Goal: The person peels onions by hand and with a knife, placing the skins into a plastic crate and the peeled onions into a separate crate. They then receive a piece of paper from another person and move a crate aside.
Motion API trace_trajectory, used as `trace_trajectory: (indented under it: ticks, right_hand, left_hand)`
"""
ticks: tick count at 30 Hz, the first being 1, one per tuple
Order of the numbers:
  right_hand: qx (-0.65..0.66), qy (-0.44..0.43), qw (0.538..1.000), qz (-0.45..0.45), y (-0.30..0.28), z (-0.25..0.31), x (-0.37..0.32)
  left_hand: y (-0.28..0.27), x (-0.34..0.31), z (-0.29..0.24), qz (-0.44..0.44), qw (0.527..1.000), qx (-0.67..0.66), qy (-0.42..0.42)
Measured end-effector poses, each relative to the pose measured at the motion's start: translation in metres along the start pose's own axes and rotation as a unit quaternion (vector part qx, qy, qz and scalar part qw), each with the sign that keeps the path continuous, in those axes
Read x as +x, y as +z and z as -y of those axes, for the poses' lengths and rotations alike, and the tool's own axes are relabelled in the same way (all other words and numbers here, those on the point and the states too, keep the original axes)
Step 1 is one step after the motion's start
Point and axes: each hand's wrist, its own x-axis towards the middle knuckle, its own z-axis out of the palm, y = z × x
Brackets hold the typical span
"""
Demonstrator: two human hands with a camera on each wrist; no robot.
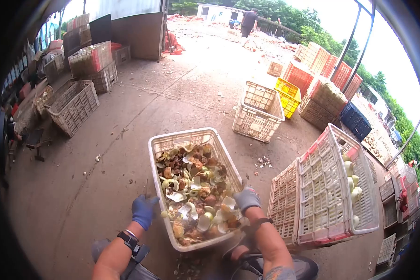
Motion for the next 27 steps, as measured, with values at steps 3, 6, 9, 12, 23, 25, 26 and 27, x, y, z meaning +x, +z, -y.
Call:
trace_trajectory:
  ticks: [3, 6, 9, 12, 23, 25, 26, 27]
  right_hand:
    - [-0.017, 0.005, 1.000, 0.015, 0.014, -0.006, 0.042]
    - [-0.026, 0.024, 0.993, 0.116, 0.004, -0.003, 0.064]
    - [-0.062, -0.004, 0.983, 0.172, -0.004, -0.002, 0.071]
    - [-0.027, -0.011, 0.985, 0.168, -0.003, -0.005, 0.069]
    - [0.041, 0.059, 0.988, 0.137, 0.004, -0.045, 0.014]
    - [0.062, 0.063, 0.989, 0.123, 0.008, -0.056, 0.006]
    - [0.088, 0.068, 0.986, 0.121, 0.010, -0.058, 0.005]
    - [0.113, 0.070, 0.984, 0.119, 0.012, -0.063, 0.006]
  left_hand:
    - [0.023, 0.025, 0.023, -0.010, 0.991, 0.110, 0.073]
    - [0.015, 0.017, -0.005, 0.053, 0.995, 0.055, 0.062]
    - [0.025, 0.025, 0.013, 0.055, 0.994, 0.047, 0.076]
    - [0.028, 0.024, 0.011, 0.042, 0.993, 0.068, 0.091]
    - [0.030, 0.033, 0.002, 0.083, 0.981, 0.116, 0.130]
    - [0.036, 0.037, 0.000, 0.103, 0.978, 0.118, 0.135]
    - [0.031, 0.037, -0.005, 0.103, 0.978, 0.115, 0.138]
    - [0.029, 0.035, -0.012, 0.118, 0.972, 0.159, 0.127]
